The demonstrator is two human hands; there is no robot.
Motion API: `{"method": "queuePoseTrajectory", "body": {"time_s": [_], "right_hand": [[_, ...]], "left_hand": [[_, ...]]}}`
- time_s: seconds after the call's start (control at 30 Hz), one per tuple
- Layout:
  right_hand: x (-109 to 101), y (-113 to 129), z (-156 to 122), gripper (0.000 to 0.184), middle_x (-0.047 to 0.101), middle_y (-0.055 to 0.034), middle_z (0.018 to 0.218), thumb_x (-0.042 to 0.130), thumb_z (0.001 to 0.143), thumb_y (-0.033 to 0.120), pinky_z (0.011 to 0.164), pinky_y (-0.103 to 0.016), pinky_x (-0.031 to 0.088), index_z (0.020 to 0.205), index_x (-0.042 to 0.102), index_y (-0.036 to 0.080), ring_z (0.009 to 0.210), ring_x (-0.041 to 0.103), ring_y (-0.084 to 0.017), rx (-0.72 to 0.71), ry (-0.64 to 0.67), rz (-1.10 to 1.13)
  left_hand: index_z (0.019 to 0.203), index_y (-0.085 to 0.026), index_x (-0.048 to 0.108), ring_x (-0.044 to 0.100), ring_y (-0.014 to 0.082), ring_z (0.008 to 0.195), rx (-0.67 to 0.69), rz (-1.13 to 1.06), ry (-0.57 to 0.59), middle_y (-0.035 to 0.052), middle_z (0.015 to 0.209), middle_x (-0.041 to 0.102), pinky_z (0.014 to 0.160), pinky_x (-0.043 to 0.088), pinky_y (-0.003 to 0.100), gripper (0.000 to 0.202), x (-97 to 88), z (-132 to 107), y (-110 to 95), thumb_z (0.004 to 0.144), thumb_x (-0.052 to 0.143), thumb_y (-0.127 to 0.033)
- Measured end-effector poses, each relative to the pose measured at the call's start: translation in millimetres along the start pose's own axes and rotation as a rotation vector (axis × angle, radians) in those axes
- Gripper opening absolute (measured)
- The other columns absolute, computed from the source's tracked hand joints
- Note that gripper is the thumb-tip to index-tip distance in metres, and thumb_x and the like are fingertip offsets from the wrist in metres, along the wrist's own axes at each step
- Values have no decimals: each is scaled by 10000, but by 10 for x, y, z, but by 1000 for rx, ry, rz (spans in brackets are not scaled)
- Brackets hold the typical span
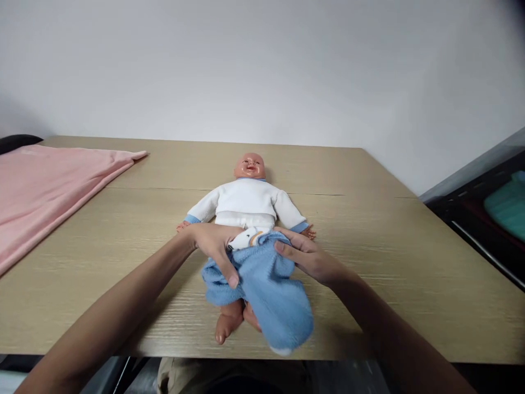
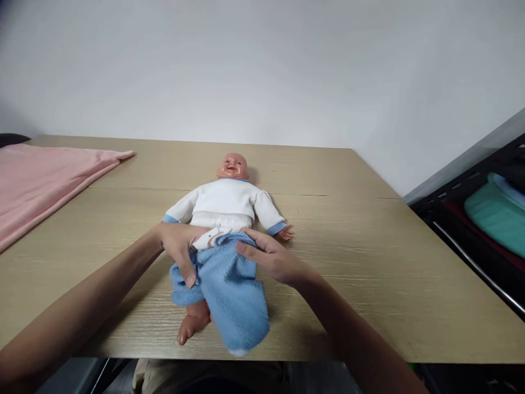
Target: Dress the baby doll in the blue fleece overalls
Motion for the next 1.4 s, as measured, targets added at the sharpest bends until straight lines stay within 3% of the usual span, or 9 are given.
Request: {"method": "queuePoseTrajectory", "body": {"time_s": [0.17, 0.33, 0.5, 0.6, 0.73, 0.87, 1.13, 1.27, 1.4], "right_hand": [[135, -141, -30, 678, 762, -78, 1323, 839, 945, 633, 1009, -321, 590, 1471, 670, 240, 1168, 732, -210, 144, 186, 196], [387, -129, -155, 491, 764, -49, 886, 946, 839, 567, 806, -302, 604, 1020, 753, 153, 800, 758, -191, 269, 530, 245], [210, -180, -111, 457, 739, -22, 924, 920, 852, 606, 917, -341, 598, 1006, 748, 212, 908, 721, -203, 103, 175, 230], [143, -256, -90, 477, 751, -39, 1007, 826, 929, 665, 938, -335, 592, 1072, 744, 218, 950, 702, -193, 91, 67, 244], [359, -133, -52, 433, 731, -41, 926, 815, 979, 561, 764, -265, 568, 1136, 727, 167, 798, 663, -154, 99, 313, 287], [541, -18, -81, 393, 711, -42, 790, 838, 935, 555, 722, -304, 574, 925, 718, 181, 722, 679, -188, 89, 544, 287], [194, -135, -67, 530, 811, -57, 1161, 899, 869, 554, 1055, -424, 607, 1274, 755, 244, 1125, 770, -275, -47, 21, 191], [227, -25, -43, 475, 805, -76, 1179, 887, 884, 416, 987, -391, 626, 1277, 714, 212, 1070, 769, -263, -30, -283, -44], [169, 164, -208, 270, 774, -60, 1113, 716, 908, 257, 921, -368, 576, 1174, 692, 222, 1010, 732, -248, -123, -634, -515]], "left_hand": [[1088, -210, 828, 778, 295, 1032, 75, -117, -273, 57, 1039, 839, 964, 651, 377, 603, -167, -76, 194, 788, 898, -729], [1109, -252, 823, 770, 297, 1079, -21, -107, -419, 48, 1054, 839, 984, 639, 397, 657, -214, -94, 365, 764, 869, -809], [1021, -183, 799, 769, 300, 905, 55, -224, -143, 42, 894, 815, 866, 656, 376, 824, -152, 15, 356, 531, 981, -820], [1205, -132, 766, 766, 310, 889, 135, -203, 5, 34, 833, 800, 893, 654, 405, 965, -127, 47, 373, 497, 1047, -723], [1452, -151, 660, 761, 327, 1117, 138, -178, -111, 98, 1125, 844, 1088, 597, 441, 1000, -178, 27, 444, 691, 973, -718], [1429, -214, 696, 715, 319, 1286, 35, -175, -213, 87, 1333, 810, 1183, 547, 449, 808, -160, -7, 445, 815, 909, -692], [1329, -155, 724, 729, 341, 1204, 100, -245, -210, 103, 1196, 823, 1018, 596, 395, 989, -166, 9, 353, 643, 914, -842], [1038, -185, 769, 736, 266, 976, 34, -91, -136, 39, 1013, 806, 859, 606, 328, 542, 8, 42, 50, 664, 1027, -481], [970, -193, 724, 675, 191, 839, -107, 166, -454, -11, 907, 745, 746, 538, 272, 146, 58, -5, -204, 919, 749, -328]]}}
Point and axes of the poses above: each hand's wrist, its own z-axis towards the middle knuckle, its own x-axis out of the palm, y = z × x, the point moved 6 cm from there along z, towards the middle knuckle
